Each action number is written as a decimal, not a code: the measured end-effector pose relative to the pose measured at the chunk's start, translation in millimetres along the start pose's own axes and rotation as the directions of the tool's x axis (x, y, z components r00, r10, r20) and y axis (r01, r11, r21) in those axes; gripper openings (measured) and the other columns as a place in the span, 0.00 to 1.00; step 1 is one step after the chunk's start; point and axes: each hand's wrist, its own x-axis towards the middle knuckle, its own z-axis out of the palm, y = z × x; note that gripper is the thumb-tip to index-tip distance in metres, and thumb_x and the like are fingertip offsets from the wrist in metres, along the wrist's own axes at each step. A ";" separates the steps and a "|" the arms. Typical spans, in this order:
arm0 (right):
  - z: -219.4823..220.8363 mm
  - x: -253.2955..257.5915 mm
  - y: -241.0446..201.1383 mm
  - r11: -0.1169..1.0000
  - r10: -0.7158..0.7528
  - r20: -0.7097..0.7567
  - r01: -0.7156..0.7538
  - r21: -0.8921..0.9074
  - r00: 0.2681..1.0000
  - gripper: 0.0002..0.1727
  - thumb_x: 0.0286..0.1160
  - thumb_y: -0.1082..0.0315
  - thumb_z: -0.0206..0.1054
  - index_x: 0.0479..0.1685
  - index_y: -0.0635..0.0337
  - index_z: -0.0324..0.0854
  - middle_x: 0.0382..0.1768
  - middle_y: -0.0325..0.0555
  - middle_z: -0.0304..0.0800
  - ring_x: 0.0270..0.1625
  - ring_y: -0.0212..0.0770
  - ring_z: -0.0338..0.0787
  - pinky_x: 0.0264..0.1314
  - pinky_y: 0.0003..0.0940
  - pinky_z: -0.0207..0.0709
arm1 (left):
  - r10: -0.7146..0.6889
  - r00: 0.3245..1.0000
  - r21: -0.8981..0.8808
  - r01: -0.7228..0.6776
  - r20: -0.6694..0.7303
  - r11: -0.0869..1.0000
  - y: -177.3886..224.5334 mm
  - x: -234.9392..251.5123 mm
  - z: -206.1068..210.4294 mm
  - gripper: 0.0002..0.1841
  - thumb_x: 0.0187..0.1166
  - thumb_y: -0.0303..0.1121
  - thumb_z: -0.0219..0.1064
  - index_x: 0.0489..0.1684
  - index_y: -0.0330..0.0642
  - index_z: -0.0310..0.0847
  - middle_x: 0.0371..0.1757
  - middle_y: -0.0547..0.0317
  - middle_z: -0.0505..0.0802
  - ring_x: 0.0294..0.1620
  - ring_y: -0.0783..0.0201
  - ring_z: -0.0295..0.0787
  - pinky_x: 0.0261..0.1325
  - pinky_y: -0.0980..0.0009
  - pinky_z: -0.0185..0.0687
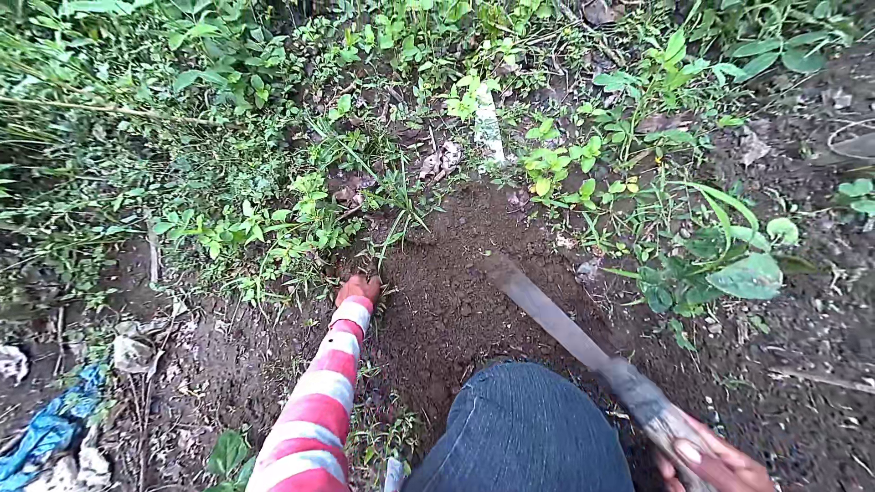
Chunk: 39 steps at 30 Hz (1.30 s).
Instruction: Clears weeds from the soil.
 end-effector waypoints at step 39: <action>20.6 54.5 79.3 0.950 -0.312 -0.148 0.310 -0.036 0.939 0.36 0.56 0.68 0.75 0.70 0.75 0.78 0.32 0.43 0.95 0.22 0.31 0.89 0.26 0.28 0.87 | 0.303 0.902 0.371 -0.407 0.308 0.835 11.0 -77.8 70.5 0.28 0.90 0.52 0.55 0.71 0.37 0.83 0.64 0.30 0.91 0.70 0.31 0.86 0.70 0.31 0.76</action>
